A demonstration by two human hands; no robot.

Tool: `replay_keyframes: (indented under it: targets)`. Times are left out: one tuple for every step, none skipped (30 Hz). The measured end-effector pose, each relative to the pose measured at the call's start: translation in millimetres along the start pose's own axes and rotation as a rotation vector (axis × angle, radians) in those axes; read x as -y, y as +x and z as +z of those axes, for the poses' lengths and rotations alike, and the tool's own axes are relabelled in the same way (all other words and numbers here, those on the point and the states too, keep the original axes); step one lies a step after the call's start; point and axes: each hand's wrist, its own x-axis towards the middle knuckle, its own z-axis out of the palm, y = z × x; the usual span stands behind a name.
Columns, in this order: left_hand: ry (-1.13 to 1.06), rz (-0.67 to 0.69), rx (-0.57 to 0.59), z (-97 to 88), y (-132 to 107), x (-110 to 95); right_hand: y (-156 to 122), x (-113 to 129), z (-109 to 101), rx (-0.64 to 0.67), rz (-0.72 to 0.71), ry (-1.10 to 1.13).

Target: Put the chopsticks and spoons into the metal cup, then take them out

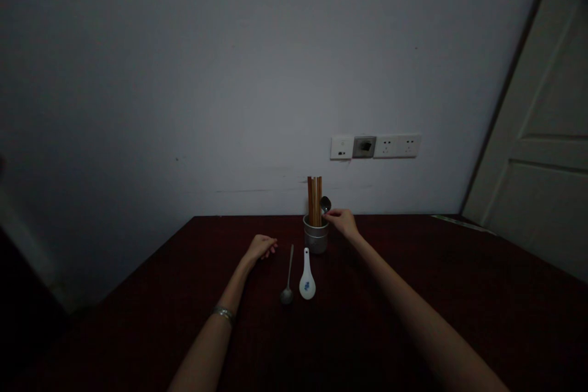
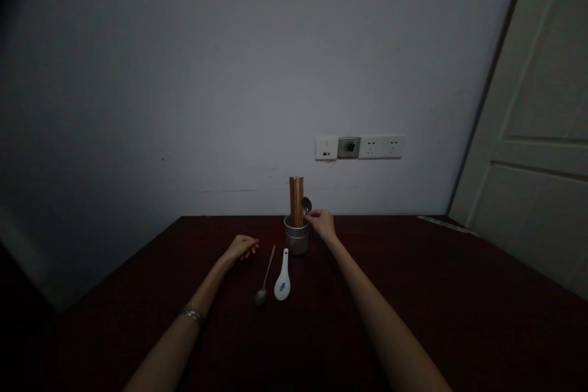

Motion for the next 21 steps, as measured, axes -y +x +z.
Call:
replay_keyframes:
  targets:
    - [0.000, -0.001, 0.001, -0.1, -0.1, -0.2, 0.5, -0.8, 0.3, -0.002, -0.001, -0.004]
    - [-0.001, 0.000, 0.001, -0.2, -0.2, -0.4, 1.1, -1.5, 0.7, -0.003, -0.003, -0.007]
    - [-0.001, 0.002, 0.003, -0.3, -0.2, -0.6, 1.7, -2.3, 1.2, -0.005, -0.004, -0.009]
    - [0.000, 0.007, 0.003, -0.4, -0.3, -0.7, 2.3, -3.0, 1.8, -0.005, -0.005, -0.010]
    - [0.002, 0.011, 0.003, -0.4, -0.3, -0.7, 2.7, -3.6, 2.4, -0.004, -0.005, -0.011]
    - [0.004, 0.014, 0.003, -0.5, -0.4, -0.8, 2.9, -4.1, 2.9, -0.002, -0.004, -0.012]
    - [0.006, 0.014, 0.003, -0.5, -0.5, -0.9, 3.0, -4.5, 3.4, 0.000, -0.003, -0.013]
    - [0.008, 0.013, 0.004, -0.5, -0.5, -0.9, 3.0, -4.9, 3.9, 0.002, 0.000, -0.015]
    - [0.010, 0.012, 0.005, -0.5, -0.5, -0.8, 2.8, -5.1, 4.3, 0.004, 0.002, -0.017]
    - [0.012, 0.008, 0.004, -0.5, -0.4, -0.6, 2.7, -5.3, 4.6, 0.006, 0.004, -0.020]
    - [0.015, 0.006, 0.004, -0.5, -0.2, -0.3, 2.6, -5.5, 4.9, 0.007, 0.006, -0.024]
    - [0.017, 0.005, 0.004, -0.5, 0.1, 0.1, 2.6, -5.7, 5.2, 0.009, 0.007, -0.028]
    - [0.020, 0.006, 0.004, -0.5, 0.5, 0.7, 2.7, -6.0, 5.5, 0.009, 0.009, -0.032]
    - [0.022, 0.007, 0.005, -0.5, 1.0, 1.3, 3.0, -6.3, 5.8, 0.009, 0.012, -0.036]
    - [0.023, 0.010, 0.006, -0.5, 1.5, 1.8, 3.3, -6.8, 6.2, 0.008, 0.016, -0.040]
    - [0.025, 0.012, 0.007, -0.5, 1.9, 2.3, 3.7, -7.2, 6.6, 0.006, 0.021, -0.044]
    - [0.026, 0.012, 0.005, -0.4, 2.2, 2.5, 4.1, -7.6, 7.0, 0.005, 0.027, -0.049]
    - [0.030, 0.009, 0.002, -0.4, 2.3, 2.5, 4.5, -7.9, 7.4, 0.005, 0.033, -0.053]
    - [0.035, 0.005, -0.001, -0.3, 2.3, 2.3, 4.7, -8.0, 7.8, 0.007, 0.039, -0.056]
    - [0.041, 0.004, -0.004, -0.1, 2.0, 1.7, 4.9, -7.9, 8.0, 0.011, 0.043, -0.059]
    - [0.048, 0.003, -0.007, 0.0, 1.5, 1.0, 5.0, -7.6, 8.0, 0.016, 0.045, -0.062]
